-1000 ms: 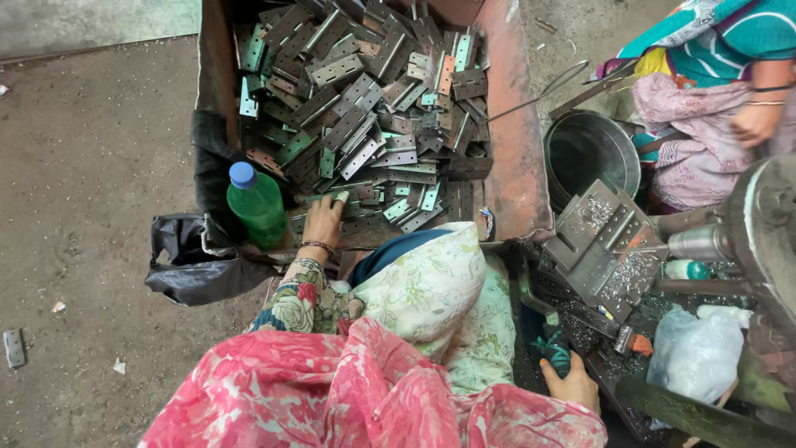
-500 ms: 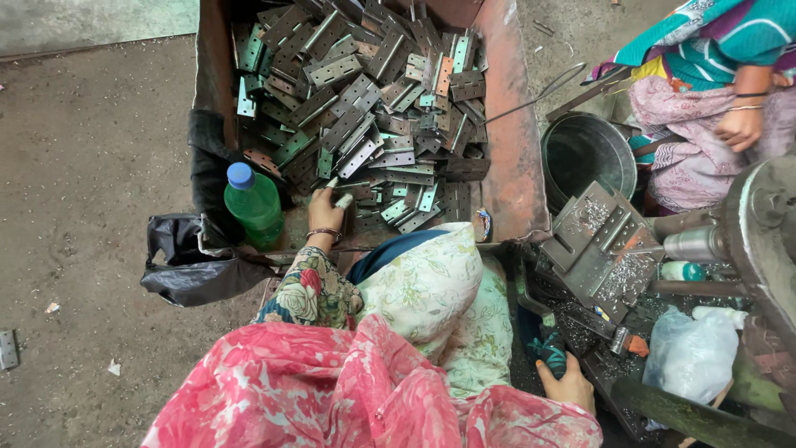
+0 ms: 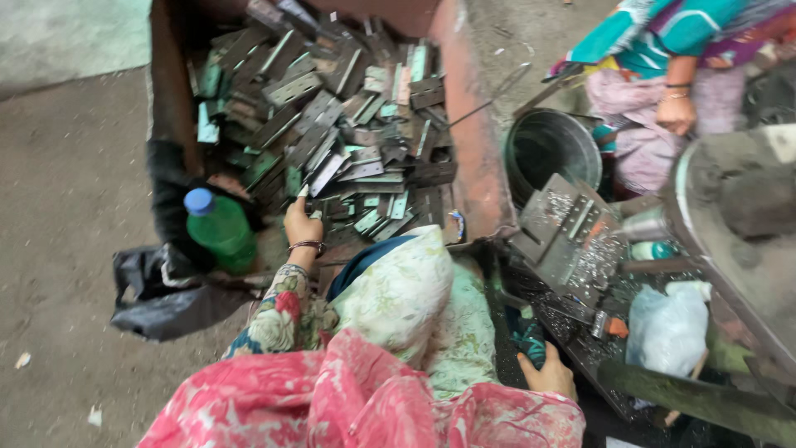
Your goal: The person repeatedly picks metal hinge pieces from a bin, places them into a press machine, and operates the lever to process them. The person then removes the processed pieces and returns them to the bin.
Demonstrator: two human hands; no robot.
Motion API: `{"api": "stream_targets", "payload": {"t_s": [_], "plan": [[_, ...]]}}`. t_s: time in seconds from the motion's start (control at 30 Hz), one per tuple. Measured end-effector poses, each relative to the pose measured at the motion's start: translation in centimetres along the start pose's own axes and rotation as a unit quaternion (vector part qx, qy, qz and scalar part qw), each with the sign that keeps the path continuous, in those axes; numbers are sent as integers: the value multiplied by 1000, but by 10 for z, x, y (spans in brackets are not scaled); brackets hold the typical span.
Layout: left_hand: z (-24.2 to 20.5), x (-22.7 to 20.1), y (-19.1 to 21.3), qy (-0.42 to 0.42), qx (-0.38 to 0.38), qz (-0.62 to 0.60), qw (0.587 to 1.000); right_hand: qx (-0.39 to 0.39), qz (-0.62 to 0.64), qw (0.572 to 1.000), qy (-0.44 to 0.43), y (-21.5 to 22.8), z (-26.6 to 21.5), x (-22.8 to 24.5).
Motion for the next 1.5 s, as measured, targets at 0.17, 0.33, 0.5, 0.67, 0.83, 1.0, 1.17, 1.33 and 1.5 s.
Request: {"api": "stream_targets", "payload": {"t_s": [0.17, 0.33, 0.5, 0.67, 0.83, 1.0, 1.17, 1.33, 1.5], "plan": [[21, -127, 20, -81, 47, -54, 994, -12, -3, 1000, 3, -5, -6, 5], [-15, -290, 0, -206, 162, -172, 949, -6, 28, 1000, -7, -3, -16, 15], [-134, -403, -85, -340, 287, -179, 877, 21, 42, 998, -47, 1, -27, 22], [-215, -444, -156, -336, 280, -191, 879, 30, 44, 997, -58, 6, -36, 30], [-237, -444, -138, -448, 258, -106, 850, 44, 56, 996, -45, 9, -39, 34], [-270, -424, -100, -583, 214, 103, 777, 44, 69, 996, -41, 12, -43, 42], [-294, -428, -94, -646, 141, 173, 730, 40, 88, 995, -36, 13, -41, 39], [-290, -437, -119, -648, 221, 284, 672, 40, 86, 994, -57, -23, -31, 16], [-290, -439, -120, -644, 225, 283, 674, -18, 134, 987, -82, -98, -30, -14]]}}
Point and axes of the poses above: each hand's wrist, its own z-axis towards the middle knuckle, its own y-axis out of the back of the hand, x = y × z, the point moved 8 cm from there along z, towards the middle knuckle, and after that the axes turned 12 degrees about z, right-handed, at the moved point
